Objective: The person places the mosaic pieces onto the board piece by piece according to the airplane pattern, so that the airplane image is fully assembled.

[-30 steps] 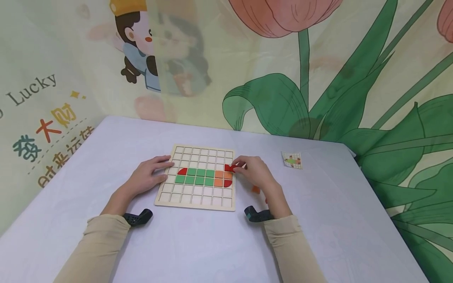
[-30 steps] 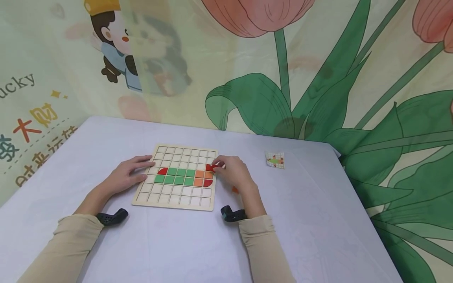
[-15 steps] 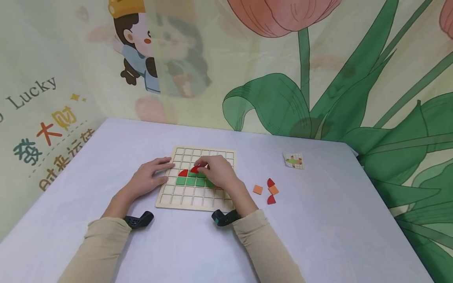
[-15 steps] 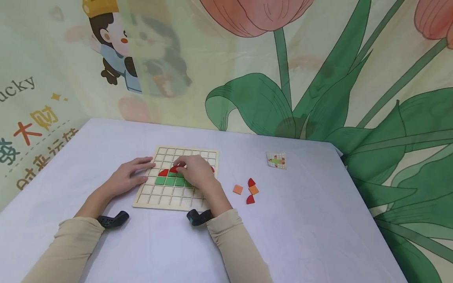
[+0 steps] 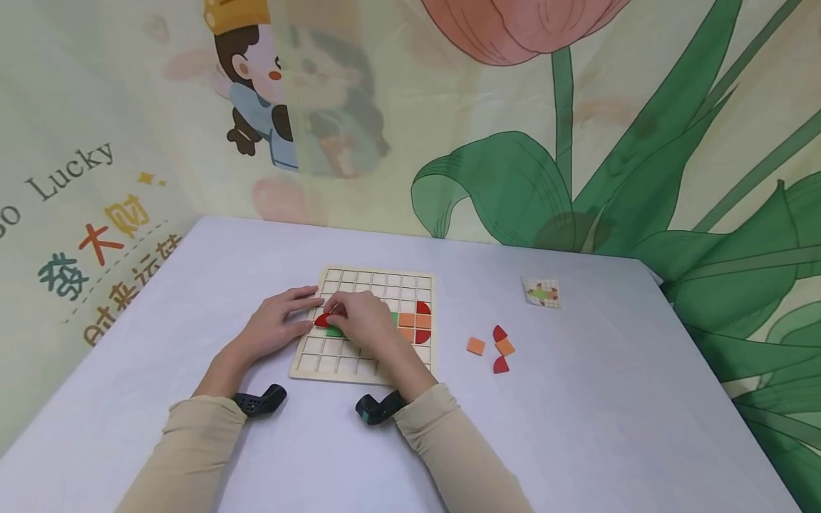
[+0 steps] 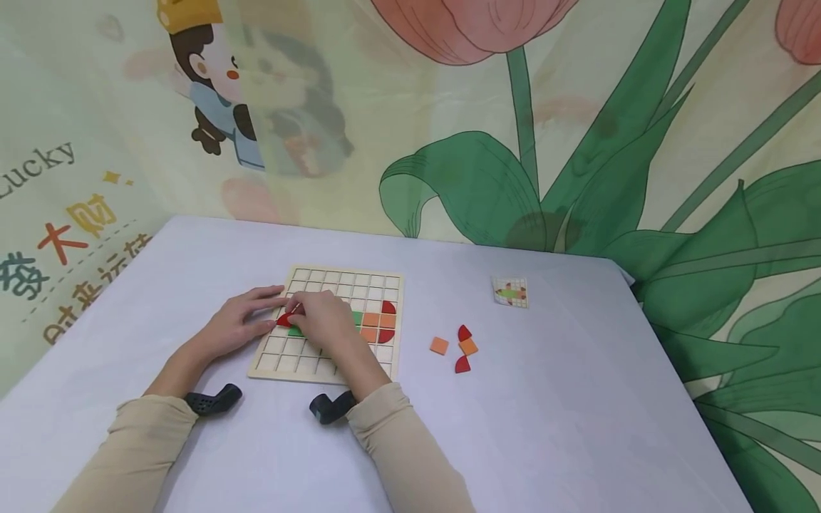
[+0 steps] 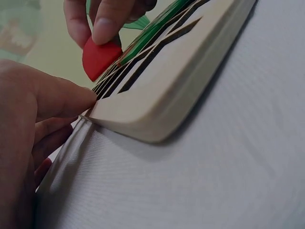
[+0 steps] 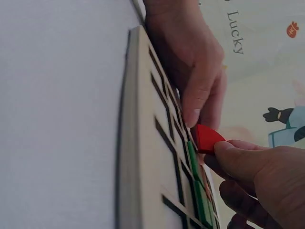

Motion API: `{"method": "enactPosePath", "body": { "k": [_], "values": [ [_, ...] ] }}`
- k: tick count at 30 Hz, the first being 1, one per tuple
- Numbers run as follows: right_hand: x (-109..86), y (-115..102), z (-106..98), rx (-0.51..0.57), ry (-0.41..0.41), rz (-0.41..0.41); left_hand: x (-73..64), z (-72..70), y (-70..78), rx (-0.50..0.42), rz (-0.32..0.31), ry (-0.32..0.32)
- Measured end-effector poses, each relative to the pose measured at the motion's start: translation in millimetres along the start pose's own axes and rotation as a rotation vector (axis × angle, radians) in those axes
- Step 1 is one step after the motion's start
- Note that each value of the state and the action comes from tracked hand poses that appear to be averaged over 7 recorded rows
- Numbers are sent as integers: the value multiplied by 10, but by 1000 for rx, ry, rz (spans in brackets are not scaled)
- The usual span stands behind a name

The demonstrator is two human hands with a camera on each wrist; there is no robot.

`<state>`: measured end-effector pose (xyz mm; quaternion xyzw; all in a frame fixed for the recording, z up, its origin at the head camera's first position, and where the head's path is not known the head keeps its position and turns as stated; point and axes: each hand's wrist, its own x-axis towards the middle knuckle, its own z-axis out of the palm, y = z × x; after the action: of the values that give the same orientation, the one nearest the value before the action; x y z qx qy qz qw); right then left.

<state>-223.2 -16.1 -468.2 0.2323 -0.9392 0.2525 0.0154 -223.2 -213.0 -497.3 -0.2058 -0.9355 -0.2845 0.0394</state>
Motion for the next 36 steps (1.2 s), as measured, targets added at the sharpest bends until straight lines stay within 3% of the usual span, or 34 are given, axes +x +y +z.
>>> {"method": "enactPosePath", "body": {
  "k": [10, 25, 36],
  "values": [
    [5, -20, 65, -94, 30, -41, 19, 11, 14, -9, -10, 2],
    [5, -33, 97, -171, 15, -87, 28, 6, -47, -39, 26, 10],
    [-18, -21, 88, -176, -3, -65, 31, 9, -27, -32, 1, -1]
  ]
}}
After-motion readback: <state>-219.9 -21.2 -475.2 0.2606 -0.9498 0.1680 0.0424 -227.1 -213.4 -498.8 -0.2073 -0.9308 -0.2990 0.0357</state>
